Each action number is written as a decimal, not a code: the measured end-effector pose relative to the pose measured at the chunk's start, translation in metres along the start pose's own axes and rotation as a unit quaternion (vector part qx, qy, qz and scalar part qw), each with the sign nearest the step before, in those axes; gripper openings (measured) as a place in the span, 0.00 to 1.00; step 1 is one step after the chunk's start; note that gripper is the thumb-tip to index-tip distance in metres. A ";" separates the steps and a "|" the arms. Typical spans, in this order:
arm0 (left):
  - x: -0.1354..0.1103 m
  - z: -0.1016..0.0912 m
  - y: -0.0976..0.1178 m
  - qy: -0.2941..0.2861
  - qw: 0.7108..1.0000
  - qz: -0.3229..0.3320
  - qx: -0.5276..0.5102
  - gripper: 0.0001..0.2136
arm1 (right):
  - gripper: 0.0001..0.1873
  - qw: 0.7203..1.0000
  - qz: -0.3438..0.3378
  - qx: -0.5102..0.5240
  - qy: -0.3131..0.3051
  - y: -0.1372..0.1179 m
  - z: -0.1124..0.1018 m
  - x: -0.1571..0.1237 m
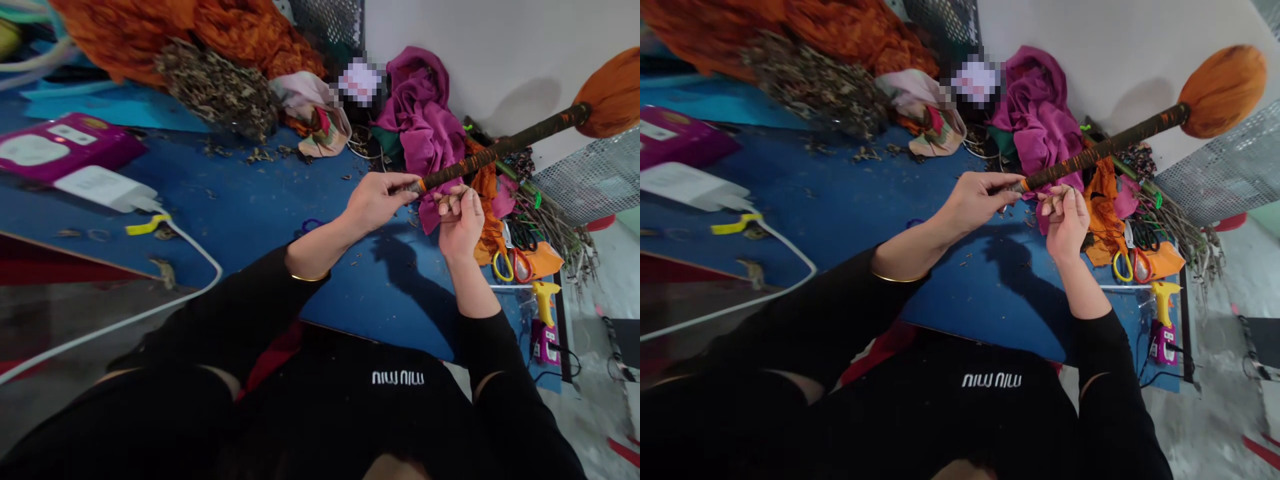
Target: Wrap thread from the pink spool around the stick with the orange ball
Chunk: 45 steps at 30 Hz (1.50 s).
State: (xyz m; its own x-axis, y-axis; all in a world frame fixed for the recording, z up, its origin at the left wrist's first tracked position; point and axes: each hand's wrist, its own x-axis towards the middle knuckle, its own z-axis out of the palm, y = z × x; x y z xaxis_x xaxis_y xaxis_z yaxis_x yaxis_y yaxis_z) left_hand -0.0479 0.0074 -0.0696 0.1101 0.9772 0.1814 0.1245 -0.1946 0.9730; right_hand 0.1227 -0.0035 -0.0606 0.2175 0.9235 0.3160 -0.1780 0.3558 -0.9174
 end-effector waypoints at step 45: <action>-0.005 0.003 -0.001 0.020 0.987 -0.009 0.156 0.18 | 0.13 0.862 -0.161 -0.448 -0.176 -0.014 -0.011 -0.005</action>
State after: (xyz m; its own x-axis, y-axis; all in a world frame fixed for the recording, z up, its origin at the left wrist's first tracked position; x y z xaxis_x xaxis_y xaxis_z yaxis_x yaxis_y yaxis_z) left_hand -0.0460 0.0029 -0.0720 0.0670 0.9822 0.1755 0.4252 -0.1872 0.8855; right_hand 0.1345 -0.0145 -0.0520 -0.2159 0.8398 0.4981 0.6838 0.4942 -0.5368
